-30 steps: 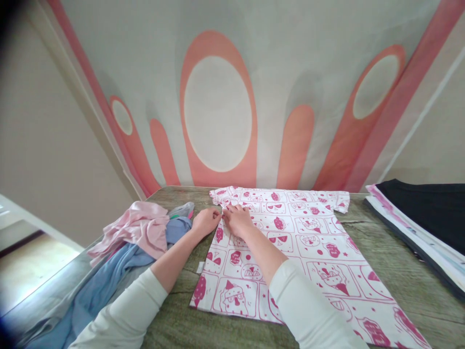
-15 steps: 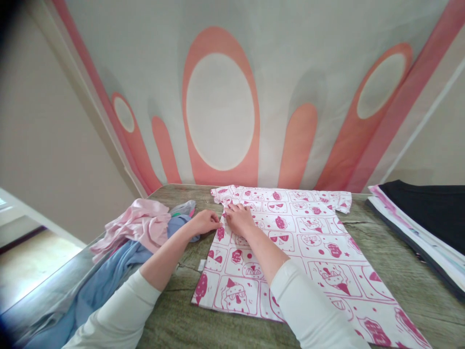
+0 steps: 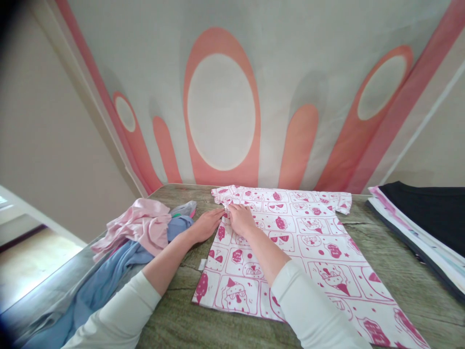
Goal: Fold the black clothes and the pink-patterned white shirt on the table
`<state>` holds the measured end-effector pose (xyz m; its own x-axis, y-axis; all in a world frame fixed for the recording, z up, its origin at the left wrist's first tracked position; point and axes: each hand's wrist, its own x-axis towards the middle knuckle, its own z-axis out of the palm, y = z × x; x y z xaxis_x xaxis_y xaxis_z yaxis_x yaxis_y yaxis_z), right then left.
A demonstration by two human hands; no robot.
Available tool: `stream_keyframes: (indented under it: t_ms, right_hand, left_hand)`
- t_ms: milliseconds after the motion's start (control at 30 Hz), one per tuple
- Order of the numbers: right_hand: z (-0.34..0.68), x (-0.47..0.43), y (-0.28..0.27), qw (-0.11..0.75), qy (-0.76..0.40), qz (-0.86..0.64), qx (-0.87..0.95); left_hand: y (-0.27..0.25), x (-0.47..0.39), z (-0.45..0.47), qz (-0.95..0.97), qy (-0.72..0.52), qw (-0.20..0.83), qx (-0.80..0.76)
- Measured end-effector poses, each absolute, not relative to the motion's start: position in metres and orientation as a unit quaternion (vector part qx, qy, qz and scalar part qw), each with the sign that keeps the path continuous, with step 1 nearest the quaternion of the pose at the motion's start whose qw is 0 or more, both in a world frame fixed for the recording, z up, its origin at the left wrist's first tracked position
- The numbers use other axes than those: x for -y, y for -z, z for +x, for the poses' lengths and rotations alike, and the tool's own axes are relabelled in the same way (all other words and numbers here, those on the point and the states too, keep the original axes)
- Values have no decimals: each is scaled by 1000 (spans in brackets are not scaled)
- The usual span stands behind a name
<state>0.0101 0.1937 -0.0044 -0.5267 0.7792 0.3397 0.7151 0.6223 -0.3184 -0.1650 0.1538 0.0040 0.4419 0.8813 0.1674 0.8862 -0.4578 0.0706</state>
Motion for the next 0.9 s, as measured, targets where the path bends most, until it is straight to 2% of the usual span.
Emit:
stream_keyframes:
  t_ms: [233, 467, 633, 900]
  right_hand:
    - [10, -194, 6, 230, -78, -429, 870]
    - [10, -184, -13, 240, -63, -448, 859]
    - [9, -155, -25, 189, -106, -354, 910]
    - [47, -72, -10, 120, -149, -247, 950]
  left_hand:
    - [-7, -151, -162, -855, 82, 44, 511]
    - [0, -155, -161, -859, 57, 10, 509]
    - [3, -158, -170, -859, 44, -29, 509]
    - [-1, -156, -172, -856, 46, -51, 512]
